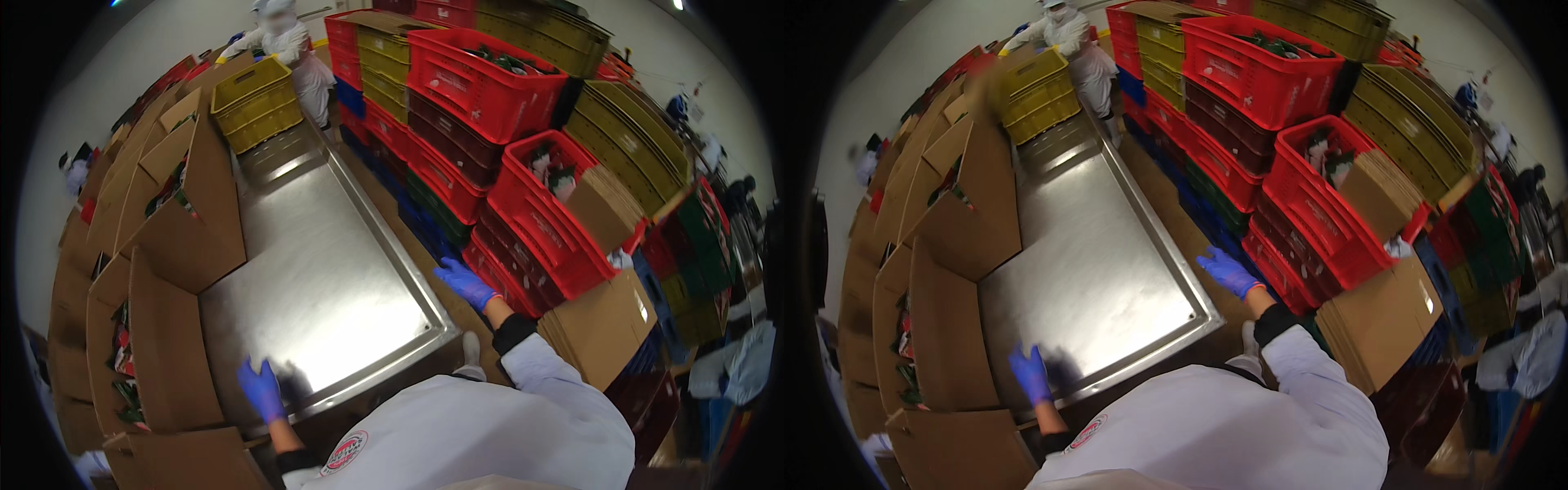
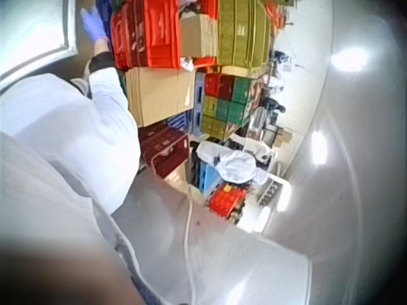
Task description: The person transfers packaged food items from a yellow bin into cardboard boxes on a conveyor belt. They then fold and place cardboard dividers into the boxes and move the filled boxes along the line.
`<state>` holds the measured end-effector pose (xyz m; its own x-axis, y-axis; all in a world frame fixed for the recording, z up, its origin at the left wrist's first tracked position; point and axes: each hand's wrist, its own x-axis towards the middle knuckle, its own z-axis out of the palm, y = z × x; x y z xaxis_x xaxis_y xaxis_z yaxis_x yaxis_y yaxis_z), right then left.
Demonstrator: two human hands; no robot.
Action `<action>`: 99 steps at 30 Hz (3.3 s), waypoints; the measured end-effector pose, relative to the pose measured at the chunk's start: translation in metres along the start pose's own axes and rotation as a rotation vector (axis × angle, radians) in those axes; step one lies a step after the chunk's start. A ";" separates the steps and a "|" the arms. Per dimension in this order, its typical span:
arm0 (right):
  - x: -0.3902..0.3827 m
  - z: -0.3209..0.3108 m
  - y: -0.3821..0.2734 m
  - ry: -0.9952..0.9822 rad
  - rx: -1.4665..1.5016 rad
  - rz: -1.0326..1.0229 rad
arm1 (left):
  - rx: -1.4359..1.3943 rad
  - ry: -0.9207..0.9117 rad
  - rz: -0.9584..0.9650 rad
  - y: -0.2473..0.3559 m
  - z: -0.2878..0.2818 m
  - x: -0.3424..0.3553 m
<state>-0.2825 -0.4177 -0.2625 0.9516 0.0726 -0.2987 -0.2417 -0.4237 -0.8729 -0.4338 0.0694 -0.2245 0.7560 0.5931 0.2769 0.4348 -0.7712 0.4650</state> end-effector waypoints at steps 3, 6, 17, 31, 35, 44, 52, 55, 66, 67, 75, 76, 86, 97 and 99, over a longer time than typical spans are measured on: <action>-0.007 -0.073 -0.048 -0.021 0.135 -0.113 | -0.190 0.134 0.333 0.120 0.014 0.065; 0.000 -0.171 -0.039 0.029 0.320 -0.299 | -0.250 0.307 0.606 0.307 0.023 0.141; -0.147 -0.397 -0.055 0.665 0.313 -0.648 | 0.054 -0.310 0.768 0.741 0.117 0.232; -0.162 -0.461 0.082 1.157 0.586 -0.251 | -0.900 -1.287 1.040 0.714 0.250 -0.056; -0.120 -0.427 0.091 1.220 0.809 -0.319 | -1.254 -1.569 0.810 0.714 0.283 -0.129; -0.091 -0.388 0.091 1.262 -0.266 -0.674 | -1.481 -1.926 0.288 0.792 0.286 -0.201; -0.077 -0.415 0.054 1.185 0.904 -0.655 | -1.694 -2.534 -0.048 0.794 0.316 -0.153; -0.069 -0.431 0.048 1.152 0.857 -0.713 | -1.780 -2.456 0.049 0.799 0.298 -0.138; -0.147 -0.448 -0.116 1.159 0.097 -0.929 | -2.200 -1.765 -0.015 0.777 0.118 -0.137; -0.160 -0.443 -0.126 1.177 0.039 -0.904 | -2.204 -1.760 -0.020 0.772 0.112 -0.142; -0.245 -0.416 -0.141 1.337 -0.112 -0.735 | -2.300 -2.218 -0.072 0.758 0.088 -0.191; -0.258 -0.417 -0.133 1.386 -0.124 -0.718 | -2.254 -2.314 -0.126 0.762 0.084 -0.205; -0.374 -0.453 -0.004 1.568 -0.106 -0.648 | -1.517 -2.610 -0.014 0.818 0.091 -0.360; -0.399 -0.477 0.220 1.524 1.366 -0.217 | -0.766 -2.798 0.247 0.843 0.233 -0.544; -0.387 -0.496 0.303 1.405 1.364 -0.179 | -0.757 -2.417 0.526 0.864 0.263 -0.573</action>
<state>-0.6297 -1.0219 -0.2207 0.2636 -0.9093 -0.3221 0.5508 0.4160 -0.7236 -0.3628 -0.9971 -0.2027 -0.0693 -0.9713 -0.2275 0.3867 -0.2364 0.8914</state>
